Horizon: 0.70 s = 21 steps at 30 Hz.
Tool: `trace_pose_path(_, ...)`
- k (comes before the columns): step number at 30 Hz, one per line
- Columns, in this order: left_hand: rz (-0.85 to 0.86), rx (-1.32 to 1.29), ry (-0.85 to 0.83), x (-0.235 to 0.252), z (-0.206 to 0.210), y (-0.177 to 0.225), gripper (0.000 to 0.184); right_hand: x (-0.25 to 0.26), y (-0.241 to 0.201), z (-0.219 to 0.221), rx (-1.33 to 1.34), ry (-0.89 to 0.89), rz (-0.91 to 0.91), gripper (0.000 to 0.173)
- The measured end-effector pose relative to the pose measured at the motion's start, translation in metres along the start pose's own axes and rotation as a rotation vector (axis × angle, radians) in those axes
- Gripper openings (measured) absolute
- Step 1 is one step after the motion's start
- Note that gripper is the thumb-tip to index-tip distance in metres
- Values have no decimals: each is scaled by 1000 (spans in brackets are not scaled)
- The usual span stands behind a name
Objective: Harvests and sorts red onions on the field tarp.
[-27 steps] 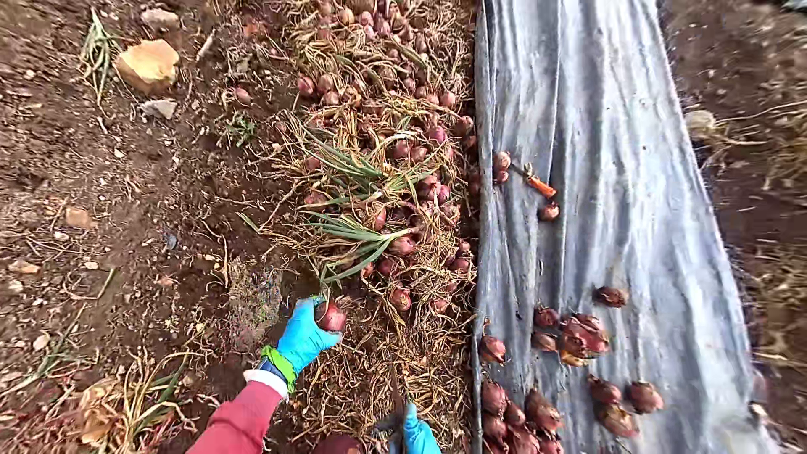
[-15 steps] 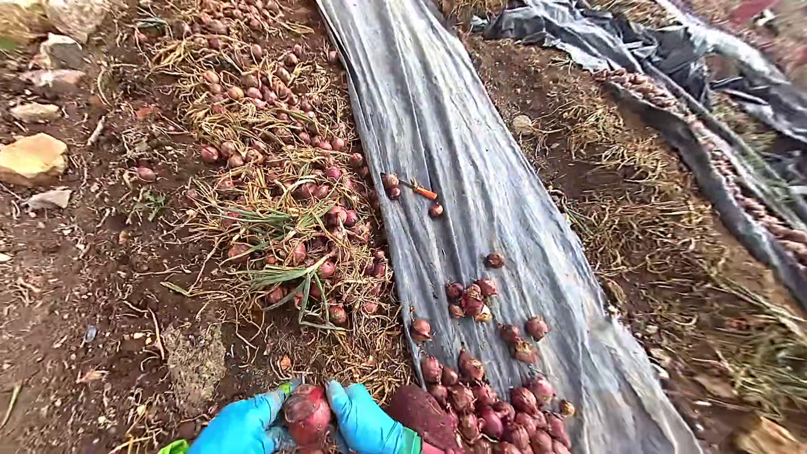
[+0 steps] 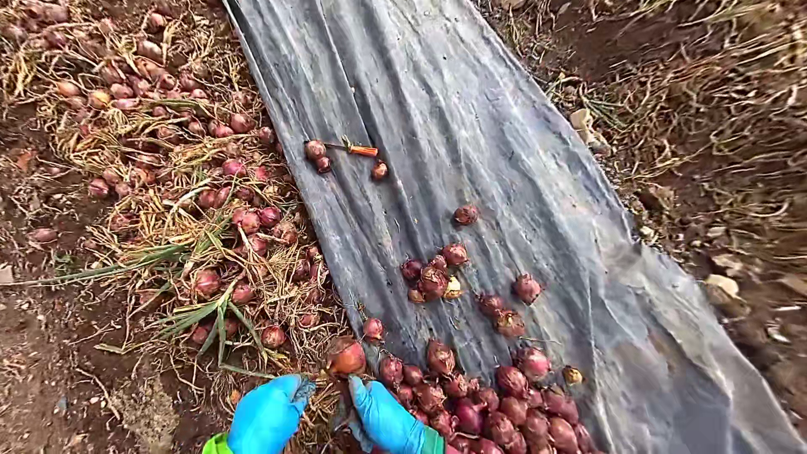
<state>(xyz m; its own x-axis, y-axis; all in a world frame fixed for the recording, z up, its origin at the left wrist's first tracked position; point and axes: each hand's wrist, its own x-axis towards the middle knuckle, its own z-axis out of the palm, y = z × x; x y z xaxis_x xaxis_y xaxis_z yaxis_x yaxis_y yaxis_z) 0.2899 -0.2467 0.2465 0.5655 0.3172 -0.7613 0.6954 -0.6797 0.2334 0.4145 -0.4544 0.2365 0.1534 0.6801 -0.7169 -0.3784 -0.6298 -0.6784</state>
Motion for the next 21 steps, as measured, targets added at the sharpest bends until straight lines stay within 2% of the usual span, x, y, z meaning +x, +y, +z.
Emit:
trace_pose_path(1,-58,72,23,31,-3,6,34,14,40,-17,161,78,-111,86)
trace_pose_path(3,-49,275,-41,81,4,30,42,16,84,-42,312,202,-125,91)
trace_pose_path(5,120,424,-70,123,34,75,62,4,113,-58,369,303,-70,94)
trace_pose_path(8,438,542,-137,186,107,122,69,-23,147,-68,464,455,2,94)
trace_pose_path(10,501,684,-262,223,144,132,65,-43,160,-64,562,583,52,87)
trace_pose_path(12,442,785,-339,248,153,141,53,-59,174,-59,633,699,75,83)
trace_pose_path(13,392,751,-343,257,147,148,52,-62,183,-58,674,750,71,84)
trace_pose_path(15,259,541,-317,255,124,153,63,-58,199,-48,785,801,85,86)
trace_pose_path(17,72,86,-316,236,93,151,74,-42,202,-36,816,774,107,85)
trace_pose_path(19,-37,-453,-388,204,64,150,66,-17,186,-28,749,697,116,72)
trace_pose_path(21,-45,-681,-509,169,42,145,63,16,159,-18,677,669,76,51)
